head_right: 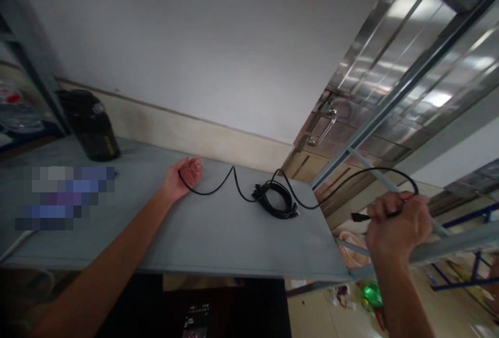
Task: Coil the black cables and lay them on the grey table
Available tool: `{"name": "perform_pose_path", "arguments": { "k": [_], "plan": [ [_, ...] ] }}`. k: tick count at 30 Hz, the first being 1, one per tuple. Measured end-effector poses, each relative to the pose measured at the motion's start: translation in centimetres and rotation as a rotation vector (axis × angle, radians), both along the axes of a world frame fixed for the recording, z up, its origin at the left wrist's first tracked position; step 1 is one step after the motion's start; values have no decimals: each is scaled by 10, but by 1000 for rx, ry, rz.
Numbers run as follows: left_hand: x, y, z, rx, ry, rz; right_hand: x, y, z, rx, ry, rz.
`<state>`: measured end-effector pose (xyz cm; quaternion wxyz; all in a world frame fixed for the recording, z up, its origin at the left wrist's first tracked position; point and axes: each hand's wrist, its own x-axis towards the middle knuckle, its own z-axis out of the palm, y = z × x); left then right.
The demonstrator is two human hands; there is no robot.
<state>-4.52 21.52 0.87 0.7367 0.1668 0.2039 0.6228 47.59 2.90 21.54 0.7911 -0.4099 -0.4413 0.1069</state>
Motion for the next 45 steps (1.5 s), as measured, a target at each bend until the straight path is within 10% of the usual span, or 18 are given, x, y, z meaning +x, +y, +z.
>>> {"name": "perform_pose_path", "arguments": {
  "k": [5,12,20,33,39,45],
  "plan": [
    [7,-3,6,-26,33,-94,-109,34,-24,-21,-133,179],
    [14,-9,11,-11,87,-233,-256,87,-123,-250,-1106,279],
    [24,0,2,-32,196,-213,-328,111,-232,-370,-1413,306],
    [20,-6,-2,202,779,-190,-329,102,-231,-341,-1502,294],
    [3,13,-16,134,1234,252,-328,100,-220,-426,-1490,230],
    [-2,15,-13,206,1335,408,-315,81,-211,-419,-1357,265]
  ]
}}
